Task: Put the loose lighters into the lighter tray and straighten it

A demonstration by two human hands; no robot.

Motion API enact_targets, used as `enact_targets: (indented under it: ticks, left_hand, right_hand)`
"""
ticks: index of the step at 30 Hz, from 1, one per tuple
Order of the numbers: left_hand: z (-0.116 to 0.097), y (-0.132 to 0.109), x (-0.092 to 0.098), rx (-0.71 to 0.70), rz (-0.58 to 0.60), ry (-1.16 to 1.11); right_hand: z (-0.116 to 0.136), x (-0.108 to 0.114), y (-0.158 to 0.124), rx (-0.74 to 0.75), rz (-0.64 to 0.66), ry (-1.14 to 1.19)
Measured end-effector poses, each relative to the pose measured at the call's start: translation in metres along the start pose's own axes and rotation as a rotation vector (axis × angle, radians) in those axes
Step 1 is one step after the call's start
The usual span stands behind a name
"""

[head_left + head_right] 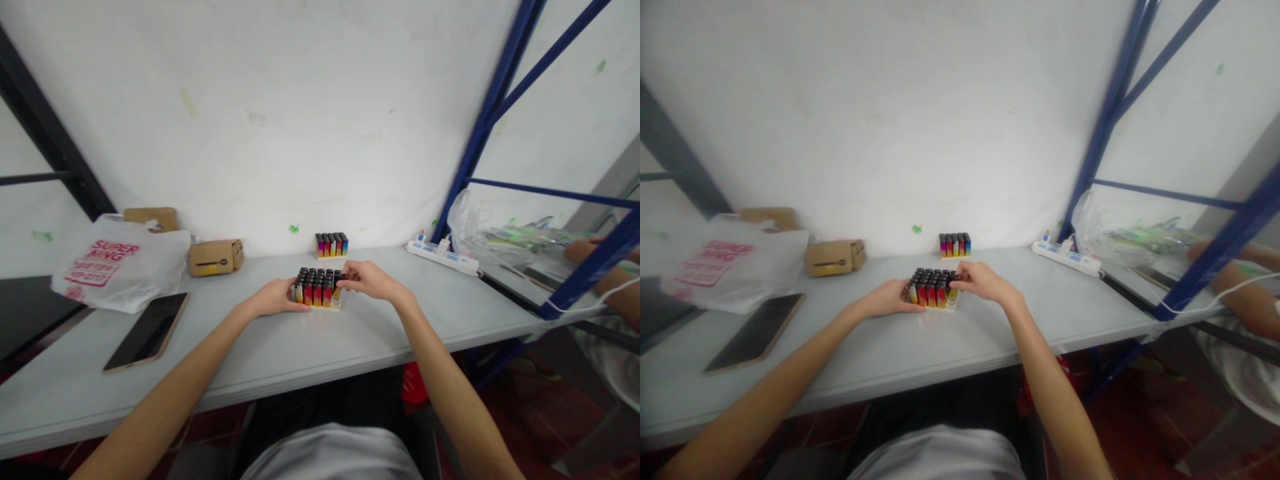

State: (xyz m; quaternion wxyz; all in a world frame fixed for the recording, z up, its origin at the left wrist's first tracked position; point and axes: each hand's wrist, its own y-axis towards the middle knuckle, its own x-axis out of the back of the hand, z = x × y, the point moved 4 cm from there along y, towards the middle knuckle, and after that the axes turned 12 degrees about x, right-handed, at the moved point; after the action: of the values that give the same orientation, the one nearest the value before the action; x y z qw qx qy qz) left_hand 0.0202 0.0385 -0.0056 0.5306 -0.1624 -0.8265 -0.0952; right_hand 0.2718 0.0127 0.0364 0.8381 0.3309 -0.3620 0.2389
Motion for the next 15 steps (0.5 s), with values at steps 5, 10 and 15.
enact_targets:
  ticks: [5,10,15]
  left_hand:
    - [0.0,0.0,0.0,0.014,0.007,0.004]
    - [-0.001,0.0,0.0,0.005,0.007,-0.004]
    - [0.001,0.001,0.0,0.015,0.002,0.009]
  right_hand:
    - [-0.011,-0.009,0.005,-0.049,0.074,-0.003]
    - [-0.007,-0.008,0.005,-0.061,0.133,0.029]
    - [-0.009,-0.013,0.011,-0.127,0.067,-0.05]
